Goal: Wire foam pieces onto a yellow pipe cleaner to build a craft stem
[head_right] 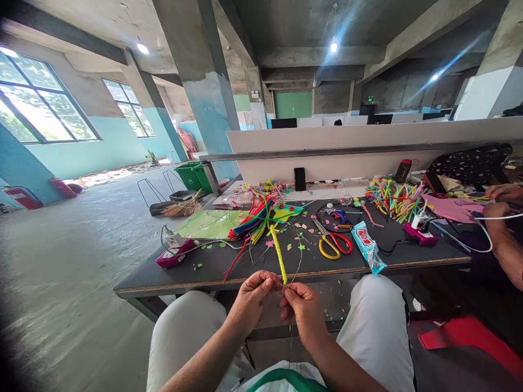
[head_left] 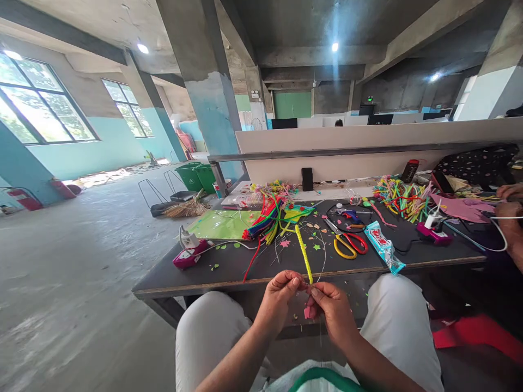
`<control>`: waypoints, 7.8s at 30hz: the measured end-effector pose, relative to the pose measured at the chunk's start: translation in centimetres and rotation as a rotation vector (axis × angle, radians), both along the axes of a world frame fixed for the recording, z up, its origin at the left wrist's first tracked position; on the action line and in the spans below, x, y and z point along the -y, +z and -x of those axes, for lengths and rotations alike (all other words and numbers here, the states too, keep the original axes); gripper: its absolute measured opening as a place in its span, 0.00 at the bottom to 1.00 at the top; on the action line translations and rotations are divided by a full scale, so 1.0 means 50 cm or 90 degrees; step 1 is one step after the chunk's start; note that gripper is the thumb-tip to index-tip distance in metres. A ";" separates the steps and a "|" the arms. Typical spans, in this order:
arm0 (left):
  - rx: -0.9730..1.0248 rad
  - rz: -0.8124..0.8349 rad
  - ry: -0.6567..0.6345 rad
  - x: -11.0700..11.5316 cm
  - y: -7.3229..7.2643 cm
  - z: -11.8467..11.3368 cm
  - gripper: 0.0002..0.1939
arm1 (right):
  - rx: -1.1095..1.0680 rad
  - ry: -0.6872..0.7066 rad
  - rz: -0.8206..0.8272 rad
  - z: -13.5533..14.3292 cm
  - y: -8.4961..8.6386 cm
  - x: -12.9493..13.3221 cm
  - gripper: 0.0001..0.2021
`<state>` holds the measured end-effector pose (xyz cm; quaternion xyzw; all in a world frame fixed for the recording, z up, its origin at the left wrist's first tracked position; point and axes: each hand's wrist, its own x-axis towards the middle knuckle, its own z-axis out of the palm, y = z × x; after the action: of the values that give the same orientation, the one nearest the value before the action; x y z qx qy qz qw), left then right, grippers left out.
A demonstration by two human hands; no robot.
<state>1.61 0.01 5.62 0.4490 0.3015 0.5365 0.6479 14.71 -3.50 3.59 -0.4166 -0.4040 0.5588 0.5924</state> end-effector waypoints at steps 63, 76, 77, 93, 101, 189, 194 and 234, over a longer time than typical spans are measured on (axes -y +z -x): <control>-0.610 -0.505 0.151 -0.142 0.205 0.105 0.13 | 0.229 -0.081 0.009 0.023 -0.064 -0.007 0.19; -0.022 0.070 0.132 -0.075 -0.051 -0.013 0.20 | 0.074 -0.149 0.071 -0.044 -0.091 -0.058 0.14; -0.018 0.105 0.098 -0.054 -0.083 -0.032 0.20 | 0.067 -0.145 0.071 -0.047 -0.096 -0.062 0.14; -0.026 0.089 -0.056 -0.028 -0.106 -0.075 0.20 | 0.057 -0.132 0.039 -0.052 -0.115 -0.067 0.16; 0.026 0.140 -0.129 -0.060 -0.080 -0.097 0.15 | 0.056 -0.098 0.017 -0.034 -0.122 -0.057 0.20; 0.020 -0.009 -0.168 -0.041 -0.142 -0.002 0.10 | 0.200 0.036 -0.011 -0.016 -0.088 -0.030 0.14; 0.036 -0.054 -0.179 -0.044 -0.138 0.008 0.09 | 0.239 0.036 -0.001 -0.007 -0.070 -0.029 0.15; -0.784 -0.816 -0.074 -0.036 0.174 0.056 0.15 | 0.015 0.107 0.064 -0.018 0.059 -0.074 0.13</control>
<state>-1.20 1.80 14.33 0.9484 0.2154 0.2319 0.0214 15.63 0.20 6.55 -0.4173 -0.4158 0.6211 0.5170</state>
